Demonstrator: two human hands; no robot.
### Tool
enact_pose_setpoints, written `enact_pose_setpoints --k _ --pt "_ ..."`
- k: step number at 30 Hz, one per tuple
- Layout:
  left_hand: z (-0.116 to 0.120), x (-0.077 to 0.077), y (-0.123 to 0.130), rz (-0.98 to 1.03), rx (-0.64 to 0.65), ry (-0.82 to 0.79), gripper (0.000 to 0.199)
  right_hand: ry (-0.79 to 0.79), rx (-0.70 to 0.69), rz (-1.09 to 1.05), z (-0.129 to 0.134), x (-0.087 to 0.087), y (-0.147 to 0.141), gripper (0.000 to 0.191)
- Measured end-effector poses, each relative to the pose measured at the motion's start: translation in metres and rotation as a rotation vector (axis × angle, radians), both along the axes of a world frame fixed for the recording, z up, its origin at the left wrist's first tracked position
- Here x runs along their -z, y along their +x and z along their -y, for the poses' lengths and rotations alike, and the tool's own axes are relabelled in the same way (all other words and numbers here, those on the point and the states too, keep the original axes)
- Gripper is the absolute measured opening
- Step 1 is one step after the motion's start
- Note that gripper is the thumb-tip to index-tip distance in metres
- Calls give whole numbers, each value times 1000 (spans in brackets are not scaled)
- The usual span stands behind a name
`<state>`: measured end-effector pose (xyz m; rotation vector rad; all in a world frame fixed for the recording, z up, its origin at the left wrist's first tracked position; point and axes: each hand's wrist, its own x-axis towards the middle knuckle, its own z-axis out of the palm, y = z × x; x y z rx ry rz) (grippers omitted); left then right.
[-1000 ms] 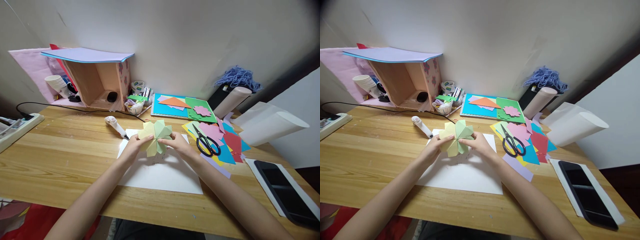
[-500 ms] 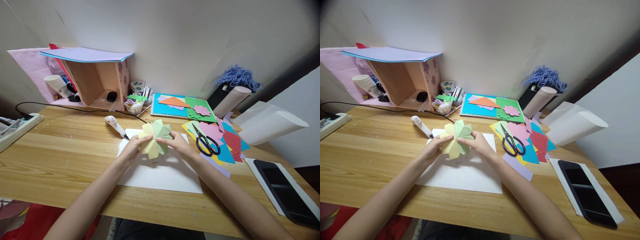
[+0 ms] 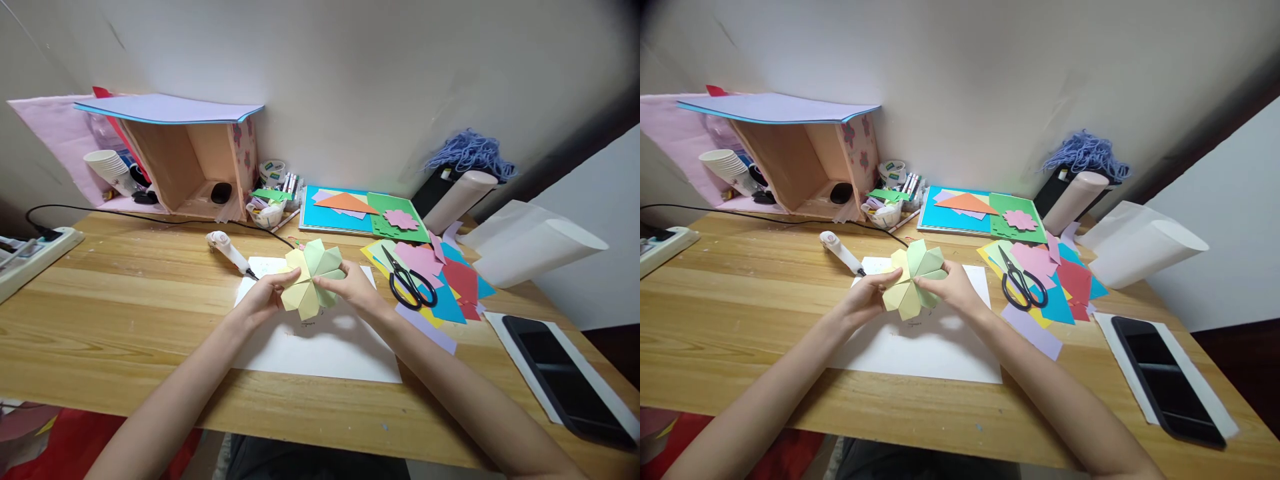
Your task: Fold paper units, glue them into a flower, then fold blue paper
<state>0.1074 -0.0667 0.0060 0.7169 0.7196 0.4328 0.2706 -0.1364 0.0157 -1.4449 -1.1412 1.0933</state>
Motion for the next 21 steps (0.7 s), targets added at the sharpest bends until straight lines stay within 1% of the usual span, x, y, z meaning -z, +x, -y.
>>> enact_pose_setpoints --k 2,4,9,11,15,18,21 --pt "0 1 0 5 21 9 31 -9 3 0 0 0 0 37" --pt "1 0 1 -6 19 70 34 -12 6 -16 0 1 1 38" --pt "5 -3 0 -80 -46 365 43 -31 13 -34 -2 4 1 41" --pt "6 -4 0 -122 -75 440 42 -46 -4 -25 -3 4 2 41" --pt "5 -4 1 -206 -146 497 44 -45 -39 -4 -5 6 7 40" --pt "5 -5 1 -221 -217 518 45 -24 -11 -79 -7 6 11 37" --pt "4 -4 1 -228 -252 536 43 -4 16 -136 -7 5 13 33"
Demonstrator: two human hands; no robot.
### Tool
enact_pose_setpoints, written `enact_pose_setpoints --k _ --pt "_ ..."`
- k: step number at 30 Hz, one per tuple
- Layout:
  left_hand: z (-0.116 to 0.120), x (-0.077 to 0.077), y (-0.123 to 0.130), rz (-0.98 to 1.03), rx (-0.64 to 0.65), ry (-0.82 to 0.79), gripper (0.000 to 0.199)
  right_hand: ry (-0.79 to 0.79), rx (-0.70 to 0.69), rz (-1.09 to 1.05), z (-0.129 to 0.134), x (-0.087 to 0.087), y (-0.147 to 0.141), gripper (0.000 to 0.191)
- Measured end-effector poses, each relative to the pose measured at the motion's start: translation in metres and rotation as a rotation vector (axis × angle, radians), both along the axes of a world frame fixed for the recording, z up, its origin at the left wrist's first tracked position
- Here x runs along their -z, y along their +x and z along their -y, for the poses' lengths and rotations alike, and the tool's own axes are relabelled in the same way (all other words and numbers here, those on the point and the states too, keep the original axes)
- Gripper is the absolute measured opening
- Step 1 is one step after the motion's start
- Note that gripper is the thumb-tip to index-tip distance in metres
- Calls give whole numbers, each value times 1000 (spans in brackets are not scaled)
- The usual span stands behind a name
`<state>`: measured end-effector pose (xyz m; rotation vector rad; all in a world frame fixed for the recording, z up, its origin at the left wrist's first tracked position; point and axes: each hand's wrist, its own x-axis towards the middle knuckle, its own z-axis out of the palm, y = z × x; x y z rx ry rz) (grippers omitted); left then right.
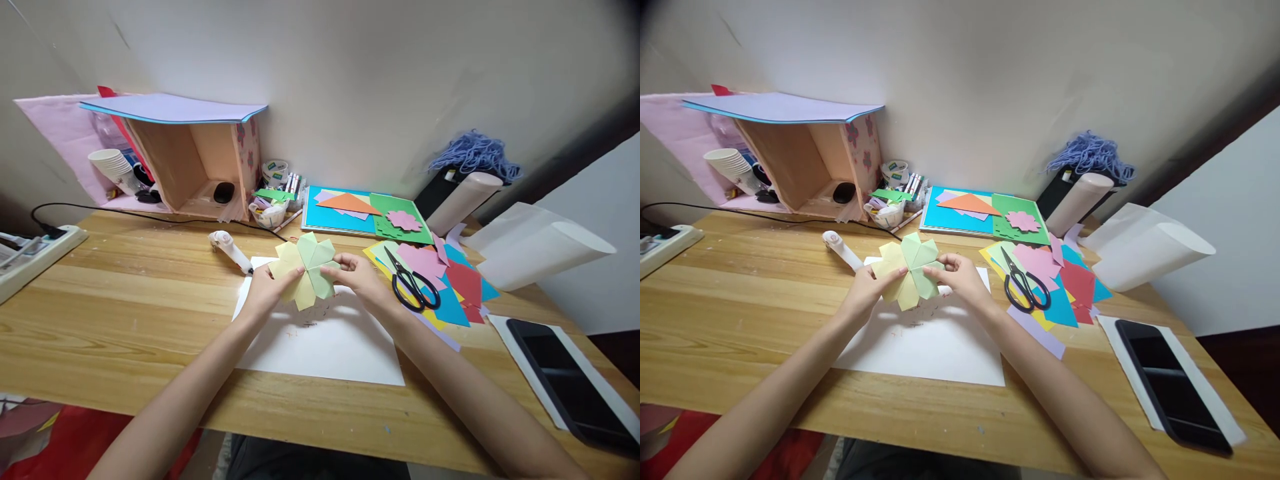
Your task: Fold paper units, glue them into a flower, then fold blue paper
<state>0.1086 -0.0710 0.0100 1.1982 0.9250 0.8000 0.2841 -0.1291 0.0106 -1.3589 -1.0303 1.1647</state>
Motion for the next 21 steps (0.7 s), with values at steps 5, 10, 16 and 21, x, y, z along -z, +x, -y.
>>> enact_pose_setpoints --k 5,10,16,21 --pt "0 1 0 1 32 19 43 -36 -30 29 0 -5 4 34" --pt "1 1 -2 2 77 51 39 -70 -80 67 0 -8 10 34" --pt "0 2 -2 -28 101 51 39 -146 -155 143 -1 -8 19 31" --pt "0 3 -1 -4 137 33 42 -156 -171 140 0 -6 20 32"
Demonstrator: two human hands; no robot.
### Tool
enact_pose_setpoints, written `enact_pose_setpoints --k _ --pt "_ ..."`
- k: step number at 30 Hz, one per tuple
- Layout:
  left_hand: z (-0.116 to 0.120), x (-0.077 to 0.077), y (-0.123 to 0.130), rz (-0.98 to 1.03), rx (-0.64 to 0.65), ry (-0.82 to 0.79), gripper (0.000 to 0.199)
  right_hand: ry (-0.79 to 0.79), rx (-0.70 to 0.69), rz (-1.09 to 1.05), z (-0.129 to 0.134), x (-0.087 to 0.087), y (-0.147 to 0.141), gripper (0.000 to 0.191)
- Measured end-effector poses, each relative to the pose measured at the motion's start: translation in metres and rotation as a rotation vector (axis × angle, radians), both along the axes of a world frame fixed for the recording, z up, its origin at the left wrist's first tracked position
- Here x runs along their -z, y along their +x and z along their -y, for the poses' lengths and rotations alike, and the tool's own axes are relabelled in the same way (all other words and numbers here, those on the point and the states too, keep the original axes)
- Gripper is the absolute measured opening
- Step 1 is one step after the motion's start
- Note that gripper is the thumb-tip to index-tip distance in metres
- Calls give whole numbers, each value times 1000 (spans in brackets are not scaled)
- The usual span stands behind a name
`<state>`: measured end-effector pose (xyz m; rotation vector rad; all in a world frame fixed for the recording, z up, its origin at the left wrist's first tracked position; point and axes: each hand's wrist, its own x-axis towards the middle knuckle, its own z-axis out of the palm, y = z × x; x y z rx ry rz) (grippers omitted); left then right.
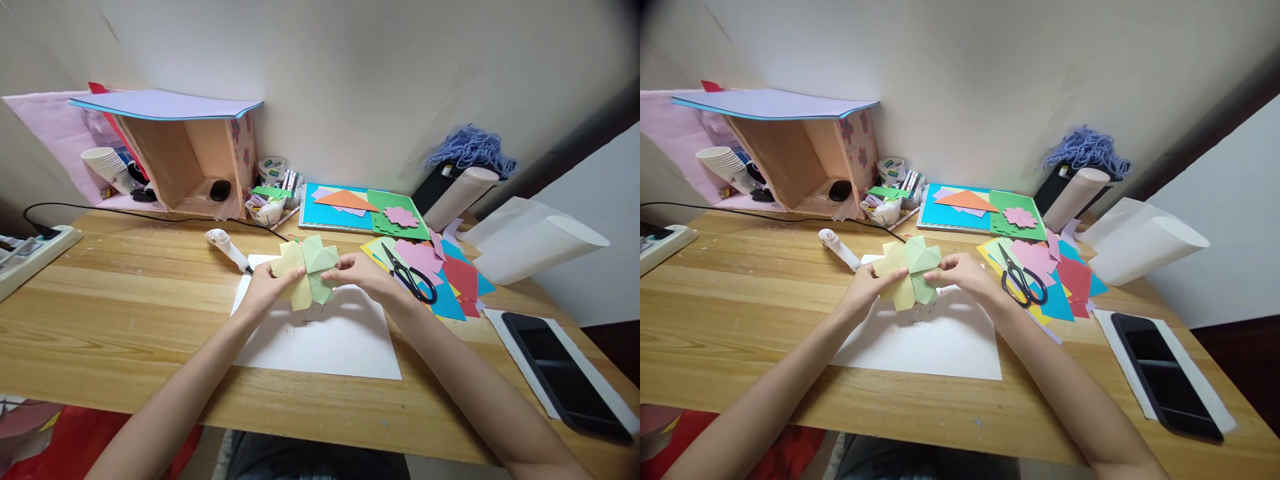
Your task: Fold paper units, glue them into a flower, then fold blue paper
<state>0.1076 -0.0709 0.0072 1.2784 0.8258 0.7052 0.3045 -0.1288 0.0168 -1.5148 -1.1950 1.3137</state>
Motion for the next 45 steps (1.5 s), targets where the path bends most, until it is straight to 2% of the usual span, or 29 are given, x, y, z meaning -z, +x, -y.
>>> enact_pose_setpoints --k 11,17,19,23,25,27,29,33,39,45 --pt "-1 1 0 9 -60 -23 43 -82 179 -262 -2 4 -13 33" --pt "-1 3 1 26 -81 -46 44 -5 272 -236 0 12 -22 32" --pt "-2 3 1 27 -102 -40 45 22 256 -223 1 11 -22 31" --pt "-4 5 0 48 -177 -14 44 -8 79 -156 2 3 -17 36" --pt "-5 5 0 53 -204 -13 43 -28 39 -93 2 -1 -15 34" --pt "-5 4 -1 48 -178 -13 44 -38 54 -48 2 -4 -14 33" --pt "-4 1 -1 50 -100 -1 46 -50 89 -32 2 -5 -15 33" --pt "-3 -2 -2 71 6 48 48 -72 107 -82 2 -3 -15 34" --pt "-4 1 -2 54 -14 79 46 -113 89 -170 0 6 -11 29" --pt "-2 -1 -1 49 -52 156 43 -67 121 -109 1 9 -15 33"
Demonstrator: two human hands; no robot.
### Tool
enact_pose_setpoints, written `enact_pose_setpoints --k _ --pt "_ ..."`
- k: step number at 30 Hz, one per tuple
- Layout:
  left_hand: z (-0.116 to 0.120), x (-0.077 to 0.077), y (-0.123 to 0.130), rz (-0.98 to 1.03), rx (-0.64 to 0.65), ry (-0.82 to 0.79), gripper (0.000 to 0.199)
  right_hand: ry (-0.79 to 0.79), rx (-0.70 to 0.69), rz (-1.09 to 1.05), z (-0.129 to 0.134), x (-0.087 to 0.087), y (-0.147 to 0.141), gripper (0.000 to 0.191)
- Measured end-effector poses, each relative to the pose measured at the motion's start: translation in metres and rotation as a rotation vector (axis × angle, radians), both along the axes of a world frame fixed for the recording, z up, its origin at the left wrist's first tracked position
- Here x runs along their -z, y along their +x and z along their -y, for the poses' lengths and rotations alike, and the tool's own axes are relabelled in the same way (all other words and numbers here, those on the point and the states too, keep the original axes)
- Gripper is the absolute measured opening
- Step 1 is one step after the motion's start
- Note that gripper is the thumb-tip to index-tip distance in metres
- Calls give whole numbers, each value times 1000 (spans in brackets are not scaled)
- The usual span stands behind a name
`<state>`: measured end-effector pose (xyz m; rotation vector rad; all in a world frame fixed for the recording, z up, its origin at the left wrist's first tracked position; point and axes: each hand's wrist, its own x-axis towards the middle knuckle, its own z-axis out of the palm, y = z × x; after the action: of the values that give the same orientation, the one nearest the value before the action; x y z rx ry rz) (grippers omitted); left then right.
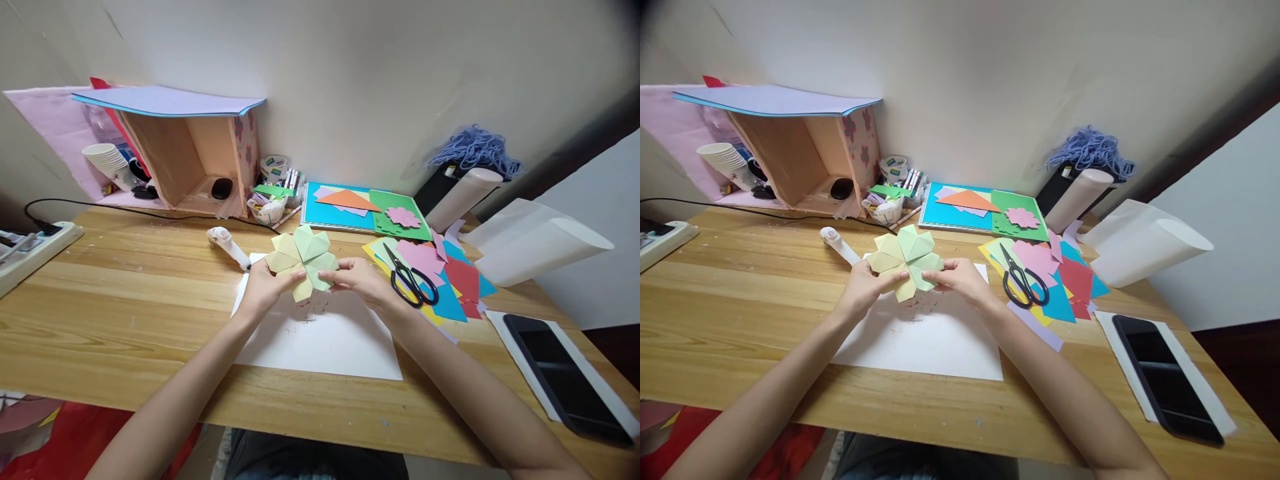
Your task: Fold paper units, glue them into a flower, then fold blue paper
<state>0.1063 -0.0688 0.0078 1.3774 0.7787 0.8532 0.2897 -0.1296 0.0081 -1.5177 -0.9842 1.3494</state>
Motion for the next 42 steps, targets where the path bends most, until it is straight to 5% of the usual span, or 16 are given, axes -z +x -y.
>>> enact_pose_setpoints --k 11,42 --pt "-3 2 -1 13 -134 -30 47 3 74 14 0 -7 -3 31" --pt "-2 8 2 94 -167 -42 54 6 -58 -183 1 4 -5 32"
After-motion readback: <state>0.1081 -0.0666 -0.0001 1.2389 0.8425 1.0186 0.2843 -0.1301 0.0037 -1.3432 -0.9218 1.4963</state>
